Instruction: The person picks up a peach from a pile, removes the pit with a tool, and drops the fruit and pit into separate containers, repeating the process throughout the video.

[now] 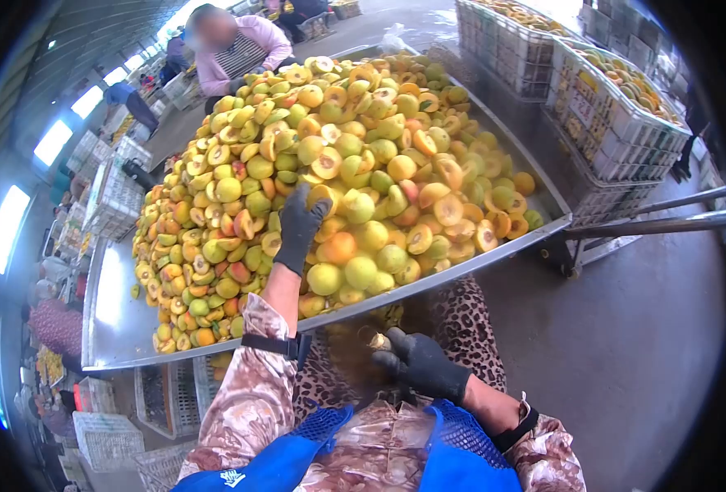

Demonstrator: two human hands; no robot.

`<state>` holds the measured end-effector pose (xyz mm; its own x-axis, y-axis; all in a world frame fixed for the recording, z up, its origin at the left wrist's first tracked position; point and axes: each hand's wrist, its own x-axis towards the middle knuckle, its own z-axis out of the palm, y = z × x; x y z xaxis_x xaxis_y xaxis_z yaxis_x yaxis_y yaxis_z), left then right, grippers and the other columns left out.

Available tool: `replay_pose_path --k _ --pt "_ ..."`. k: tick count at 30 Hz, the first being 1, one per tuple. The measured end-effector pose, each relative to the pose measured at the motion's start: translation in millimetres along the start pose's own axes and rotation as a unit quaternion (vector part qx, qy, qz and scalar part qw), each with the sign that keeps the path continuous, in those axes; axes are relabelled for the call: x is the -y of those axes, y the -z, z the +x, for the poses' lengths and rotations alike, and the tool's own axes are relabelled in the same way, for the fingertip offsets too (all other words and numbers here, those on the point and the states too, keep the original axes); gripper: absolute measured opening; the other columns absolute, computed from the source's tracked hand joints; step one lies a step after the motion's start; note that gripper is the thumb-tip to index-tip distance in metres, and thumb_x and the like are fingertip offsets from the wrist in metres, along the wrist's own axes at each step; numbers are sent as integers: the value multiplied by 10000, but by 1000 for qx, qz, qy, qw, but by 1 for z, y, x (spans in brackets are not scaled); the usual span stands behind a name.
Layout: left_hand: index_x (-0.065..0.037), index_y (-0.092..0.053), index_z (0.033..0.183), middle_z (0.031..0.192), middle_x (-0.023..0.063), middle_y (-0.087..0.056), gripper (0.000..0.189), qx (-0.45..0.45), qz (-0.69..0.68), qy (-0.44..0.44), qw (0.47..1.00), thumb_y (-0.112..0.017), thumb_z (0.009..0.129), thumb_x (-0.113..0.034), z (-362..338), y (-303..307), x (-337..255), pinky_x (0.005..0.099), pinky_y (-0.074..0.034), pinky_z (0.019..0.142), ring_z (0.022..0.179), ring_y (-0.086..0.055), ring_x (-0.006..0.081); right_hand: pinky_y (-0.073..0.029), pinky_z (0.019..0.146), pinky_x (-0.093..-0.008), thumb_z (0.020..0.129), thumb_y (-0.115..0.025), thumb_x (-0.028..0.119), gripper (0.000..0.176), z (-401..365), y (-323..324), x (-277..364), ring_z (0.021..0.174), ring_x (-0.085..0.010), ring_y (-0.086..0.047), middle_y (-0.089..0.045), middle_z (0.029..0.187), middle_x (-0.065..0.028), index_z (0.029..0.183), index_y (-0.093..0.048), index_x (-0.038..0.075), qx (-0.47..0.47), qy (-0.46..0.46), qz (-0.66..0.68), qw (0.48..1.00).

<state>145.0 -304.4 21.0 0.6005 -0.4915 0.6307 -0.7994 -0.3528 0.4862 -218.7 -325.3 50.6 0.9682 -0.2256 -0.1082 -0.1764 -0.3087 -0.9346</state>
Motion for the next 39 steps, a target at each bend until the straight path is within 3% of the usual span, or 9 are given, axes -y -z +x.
replay_pose_path --k 2,5,6,9,16,23,28,31,39 --pt "-20 -648 1278 1208 139 -653 575 48 26 -60 997 -856 783 -224 7 -7 -30 390 -505 941 1042 -639 290 -522 723 -465 976 -632 413 396 -7 10 -3 836 -399 -699 -681 884 -235 1096 -617 35 -34 1 30 999" --pt "-13 -661 1148 1173 172 -631 503 74 -167 -16 983 -810 725 -241 -12 4 -56 438 -475 951 1025 -601 343 -526 716 -445 981 -640 341 342 -5 17 2 824 -381 -703 -683 880 -230 1115 -615 28 -81 6 56 995" --pt "3 -677 1160 1126 106 -671 478 50 -156 11 987 -854 743 -149 -23 12 -58 375 -530 910 1058 -644 257 -528 713 -439 982 -642 317 323 1 17 8 820 -376 -705 -685 879 -228 1119 -616 25 -92 9 61 994" --pt "-26 -640 1230 1136 95 -671 339 -16 -641 303 704 -734 912 -94 -52 68 -89 408 -593 935 1047 -667 222 -525 701 -445 975 -661 293 302 21 12 42 805 -389 -702 -680 864 -233 1096 -615 21 -129 86 76 985" --pt "-17 -579 1280 1243 158 -624 424 -10 -738 347 578 -471 1095 -383 -107 123 -153 483 -549 1023 1201 -620 336 -468 667 -541 977 -639 296 293 63 -25 52 771 -488 -629 -637 791 -263 990 -543 19 -170 122 29 978" --pt "6 -576 1253 1233 177 -624 462 24 -648 293 702 -397 1117 -397 -119 130 -156 416 -551 975 1177 -622 313 -486 698 -518 974 -647 267 286 52 -37 53 857 -490 -631 -643 869 -268 1011 -544 2 -161 126 128 971" --pt "25 -599 1194 1179 221 -654 469 -11 -615 291 733 -406 1114 -396 -111 145 -184 403 -566 929 1108 -653 307 -502 733 -502 967 -649 248 288 48 -33 52 876 -473 -645 -647 901 -265 1071 -540 3 -157 164 51 973" --pt "30 -615 1142 1136 231 -674 462 -2 -545 230 807 -415 1113 -386 -112 145 -183 405 -567 928 1057 -676 313 -515 766 -502 967 -642 258 321 46 -31 42 919 -472 -655 -661 947 -271 1133 -536 4 -144 173 31 974" --pt "40 -613 1147 1186 209 -659 461 0 -538 229 811 -421 1111 -378 -110 143 -189 414 -543 979 1100 -663 310 -516 794 -505 983 -597 268 314 49 -30 36 953 -462 -659 -666 917 -258 1148 -538 8 -150 191 45 969"
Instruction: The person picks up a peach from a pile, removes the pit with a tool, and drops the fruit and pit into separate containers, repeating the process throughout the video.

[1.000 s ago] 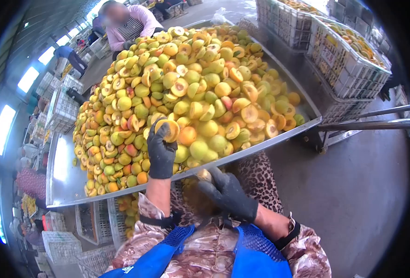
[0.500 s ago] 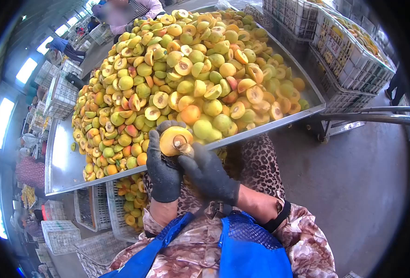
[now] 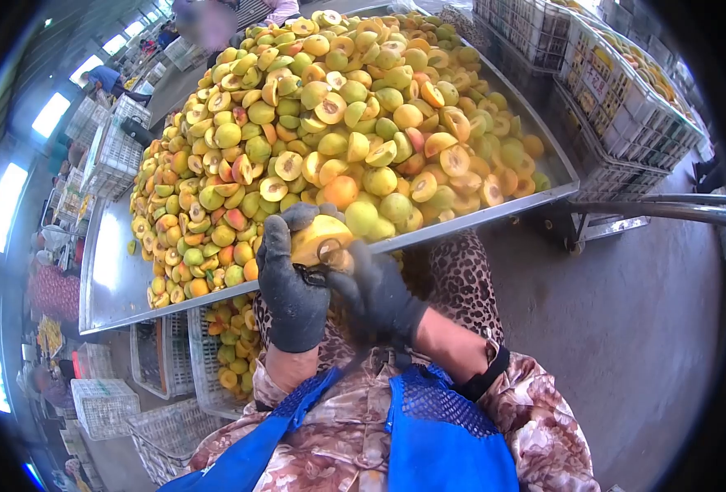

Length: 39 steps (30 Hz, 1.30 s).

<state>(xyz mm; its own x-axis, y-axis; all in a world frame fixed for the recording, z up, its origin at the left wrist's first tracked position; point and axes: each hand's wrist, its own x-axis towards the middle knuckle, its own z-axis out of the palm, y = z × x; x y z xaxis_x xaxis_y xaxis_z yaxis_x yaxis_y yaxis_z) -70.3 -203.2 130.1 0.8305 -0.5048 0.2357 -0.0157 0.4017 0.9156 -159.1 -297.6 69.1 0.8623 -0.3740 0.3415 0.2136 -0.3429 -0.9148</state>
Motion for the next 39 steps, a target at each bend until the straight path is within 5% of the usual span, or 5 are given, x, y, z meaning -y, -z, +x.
replay_pose_path --k 5,8,20,30,39 --pt "27 -529 1389 1363 179 -600 479 29 -185 95 978 -419 1113 -349 -2 5 3 414 -464 1102 1266 -580 291 -511 719 -443 1019 -572 307 315 6 -4 -22 816 -344 -646 -646 832 -183 1028 -568 -8 -32 -18 92 995" --pt "34 -472 1457 1418 161 -571 513 75 23 21 997 -422 1114 -345 -10 12 2 411 -443 1130 1297 -562 275 -508 709 -399 1043 -559 342 368 8 20 26 788 -235 -618 -646 830 -93 1005 -582 -24 14 -362 386 848" --pt "73 -618 1231 1121 142 -705 493 -94 -119 240 959 -457 1111 -377 -29 27 15 322 -573 902 1021 -690 203 -531 756 -464 1028 -580 350 365 -21 37 30 842 -374 -691 -700 903 -208 1162 -593 11 175 -114 -32 977" --pt "51 -571 1340 1117 153 -712 352 38 195 57 978 -598 1042 -135 -41 47 44 362 -550 907 996 -686 226 -474 654 -530 1011 -606 338 330 -17 48 30 784 -480 -618 -618 799 -265 992 -562 11 259 -97 -51 960" --pt "12 -608 1294 1059 158 -691 370 221 310 -70 922 -653 953 -125 -27 52 39 385 -531 873 965 -657 272 -540 721 -341 1066 -516 384 434 -31 57 28 783 -136 -640 -692 889 -53 1193 -615 -19 323 -316 173 875"
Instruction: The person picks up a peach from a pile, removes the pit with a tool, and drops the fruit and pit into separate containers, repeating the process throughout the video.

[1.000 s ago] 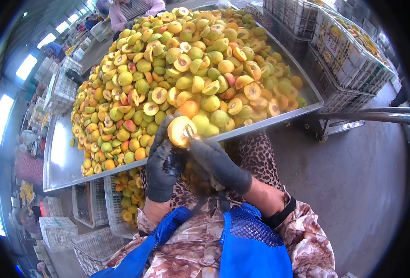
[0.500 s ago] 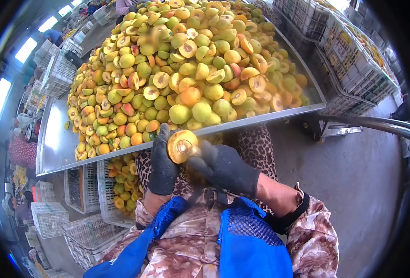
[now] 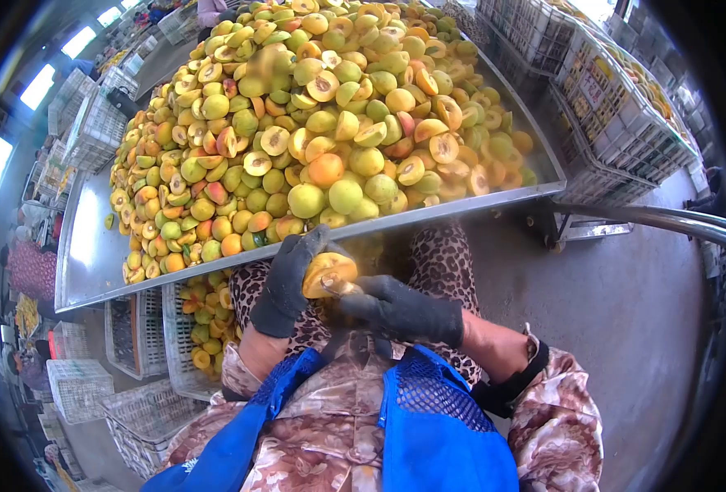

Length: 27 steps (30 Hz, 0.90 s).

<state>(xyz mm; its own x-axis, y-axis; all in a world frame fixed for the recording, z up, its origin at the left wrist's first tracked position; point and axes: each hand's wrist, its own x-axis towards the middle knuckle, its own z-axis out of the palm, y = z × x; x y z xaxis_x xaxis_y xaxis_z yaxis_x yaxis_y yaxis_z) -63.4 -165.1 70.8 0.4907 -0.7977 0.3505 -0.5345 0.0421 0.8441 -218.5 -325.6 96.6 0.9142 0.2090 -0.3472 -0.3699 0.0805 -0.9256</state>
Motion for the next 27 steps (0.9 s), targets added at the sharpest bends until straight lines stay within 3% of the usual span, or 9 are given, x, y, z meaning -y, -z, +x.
replay_pose_path --k 3,6,7,10,12,18,22,24,27 --pt "-12 -592 1373 1114 172 -681 514 20 8 -7 1000 -733 895 -138 3 7 13 415 -513 941 1019 -644 314 -536 758 -306 1064 -536 381 418 15 -17 -31 840 -110 -610 -694 967 -38 1210 -632 1 -80 137 27 987" --pt "-75 -674 1272 1104 143 -690 440 -9 -120 169 978 -740 867 -232 15 5 -2 424 -502 890 994 -643 313 -537 832 -288 1053 -578 389 433 23 -21 -35 952 -96 -608 -690 1026 -30 1263 -616 12 -89 146 52 984" --pt "-77 -684 1246 1082 137 -695 423 12 -56 119 991 -741 863 -248 11 6 6 426 -498 864 971 -645 312 -539 841 -288 1051 -583 392 441 25 -24 -30 964 -96 -613 -692 1030 -35 1274 -609 13 -84 143 90 982" --pt "-81 -714 1167 1015 118 -712 383 55 229 -107 966 -742 850 -296 15 5 45 434 -487 785 901 -651 311 -545 892 -337 1064 -561 376 453 27 -11 -35 1026 -136 -645 -709 1137 -67 1338 -572 15 -119 197 -148 962" --pt "-34 -704 1164 961 128 -706 396 75 264 -141 951 -739 845 -265 18 6 23 431 -488 753 871 -657 310 -538 933 -360 1068 -555 365 456 18 -6 -32 1080 -159 -647 -709 1188 -77 1363 -564 17 -107 161 -235 952" --pt "22 -655 1216 1040 137 -731 454 55 -80 206 974 -443 1101 -362 28 21 -7 362 -542 837 932 -692 222 -528 932 -368 1074 -537 350 443 19 -11 -24 1059 -161 -647 -708 1159 -91 1352 -578 7 -124 249 -91 956" --pt "27 -670 1074 990 173 -714 574 -244 -245 72 935 -338 1121 -440 24 -12 -73 372 -577 788 862 -707 234 -525 925 -351 1075 -538 337 421 29 -20 -14 1038 -171 -647 -699 1126 -60 1340 -589 13 -170 269 -63 946" --pt "16 -656 1001 958 175 -700 556 -203 -317 112 920 -354 1116 -437 28 2 -100 387 -572 775 853 -703 253 -531 904 -347 1074 -540 337 416 32 -18 -19 1009 -174 -652 -701 1090 -50 1340 -588 22 -116 274 -49 954" --pt "3 -623 914 890 169 -678 535 -98 -449 84 884 -387 1107 -437 25 3 -88 419 -562 752 833 -697 297 -462 1036 -386 1071 -536 308 429 38 -20 -47 1193 -232 -583 -620 1282 -107 1401 -547 34 -26 203 123 971"
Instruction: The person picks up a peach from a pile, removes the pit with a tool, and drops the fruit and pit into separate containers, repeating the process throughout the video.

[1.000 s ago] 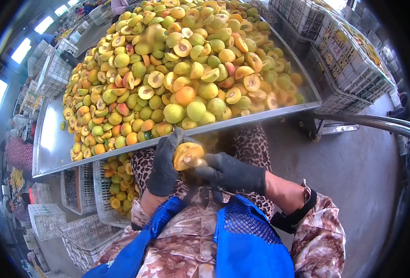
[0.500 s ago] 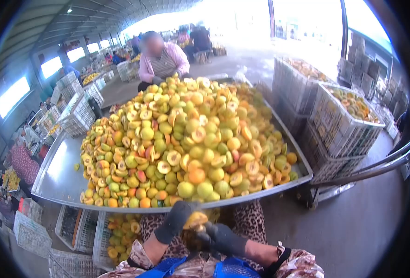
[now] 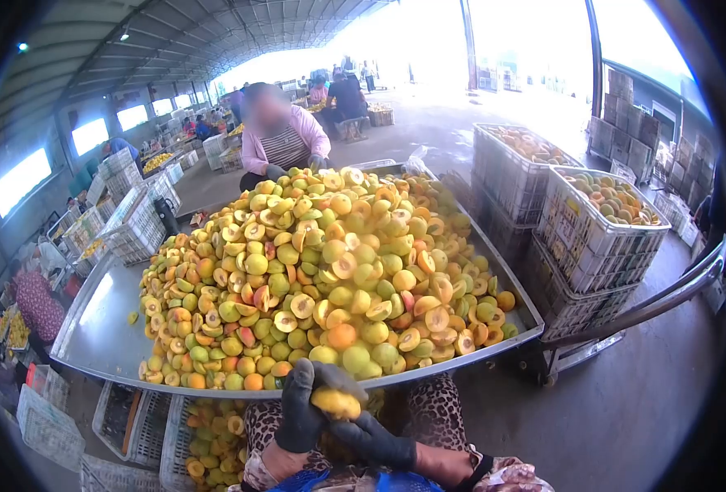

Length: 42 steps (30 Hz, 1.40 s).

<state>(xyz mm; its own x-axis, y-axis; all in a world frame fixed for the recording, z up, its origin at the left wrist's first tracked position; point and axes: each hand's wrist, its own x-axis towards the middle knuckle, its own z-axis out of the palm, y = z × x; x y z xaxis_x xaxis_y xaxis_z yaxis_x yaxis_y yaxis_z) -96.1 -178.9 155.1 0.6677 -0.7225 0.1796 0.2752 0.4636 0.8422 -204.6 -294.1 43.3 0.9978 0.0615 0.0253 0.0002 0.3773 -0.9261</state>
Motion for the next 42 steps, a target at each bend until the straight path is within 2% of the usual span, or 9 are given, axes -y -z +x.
replay_pose_path --k 4,13,17,20,22,24,31,36,42 --pt "-10 -607 886 815 152 -640 526 115 -64 -8 991 -424 1094 -457 11 21 25 465 -551 732 775 -666 342 -175 1253 -421 1054 -511 216 480 0 3 10 1519 -308 -251 -308 1604 -161 1502 -468 51 82 87 -188 975" --pt "-107 -655 866 777 95 -665 506 -203 -116 -42 971 -452 1071 -523 -27 123 -6 522 -583 720 750 -687 343 -567 742 -413 992 -621 260 247 3 -22 38 839 -287 -714 -662 861 -115 1083 -583 33 40 176 -315 932" --pt "32 -727 999 1006 119 -737 423 -384 586 -5 714 -537 1068 -340 -106 267 -30 354 -564 841 836 -706 229 -562 707 -471 1024 -563 377 324 -7 29 -41 803 -375 -700 -710 874 -165 1058 -640 64 53 -107 -601 791" --pt "47 -744 1048 1081 157 -745 331 -265 771 -238 528 -605 1018 -252 -74 284 -6 353 -531 936 987 -703 263 -527 691 -556 984 -585 470 432 -7 20 -32 790 -453 -684 -692 820 -260 1045 -654 48 81 -97 -565 815" --pt "31 -734 1105 1155 189 -726 256 -288 525 -207 773 -648 956 -159 -8 258 25 399 -500 1007 1155 -657 322 -528 677 -552 987 -595 445 388 -2 21 -51 766 -461 -678 -690 827 -262 1050 -647 65 40 -109 -530 840" --pt "-10 -595 1355 1315 223 -649 477 -174 620 -263 718 -691 905 -138 69 219 37 459 -481 1056 1190 -633 403 -525 669 -552 990 -599 416 354 6 24 -46 763 -465 -675 -685 828 -269 1047 -636 69 25 -73 -551 831" --pt "-122 -628 1019 1068 125 -598 353 -226 828 -131 496 -738 764 -339 213 208 106 512 -459 886 1038 -575 373 -523 650 -543 990 -603 442 384 -32 34 -7 747 -464 -675 -679 776 -239 1076 -560 70 -61 -76 -562 821" --pt "-89 -604 982 990 118 -632 318 -173 569 -265 759 -776 722 -156 196 211 107 446 -503 843 926 -616 310 -526 700 -534 1026 -553 426 360 -23 22 25 797 -465 -679 -694 819 -236 1108 -560 76 -104 -26 -470 876" --pt "-41 -594 1169 1005 92 -652 354 -161 -18 -50 986 -703 833 -71 75 123 52 334 -624 761 921 -697 222 -525 834 -494 1036 -546 398 410 21 8 37 974 -437 -678 -692 1028 -255 1269 -565 61 -120 85 -377 914"
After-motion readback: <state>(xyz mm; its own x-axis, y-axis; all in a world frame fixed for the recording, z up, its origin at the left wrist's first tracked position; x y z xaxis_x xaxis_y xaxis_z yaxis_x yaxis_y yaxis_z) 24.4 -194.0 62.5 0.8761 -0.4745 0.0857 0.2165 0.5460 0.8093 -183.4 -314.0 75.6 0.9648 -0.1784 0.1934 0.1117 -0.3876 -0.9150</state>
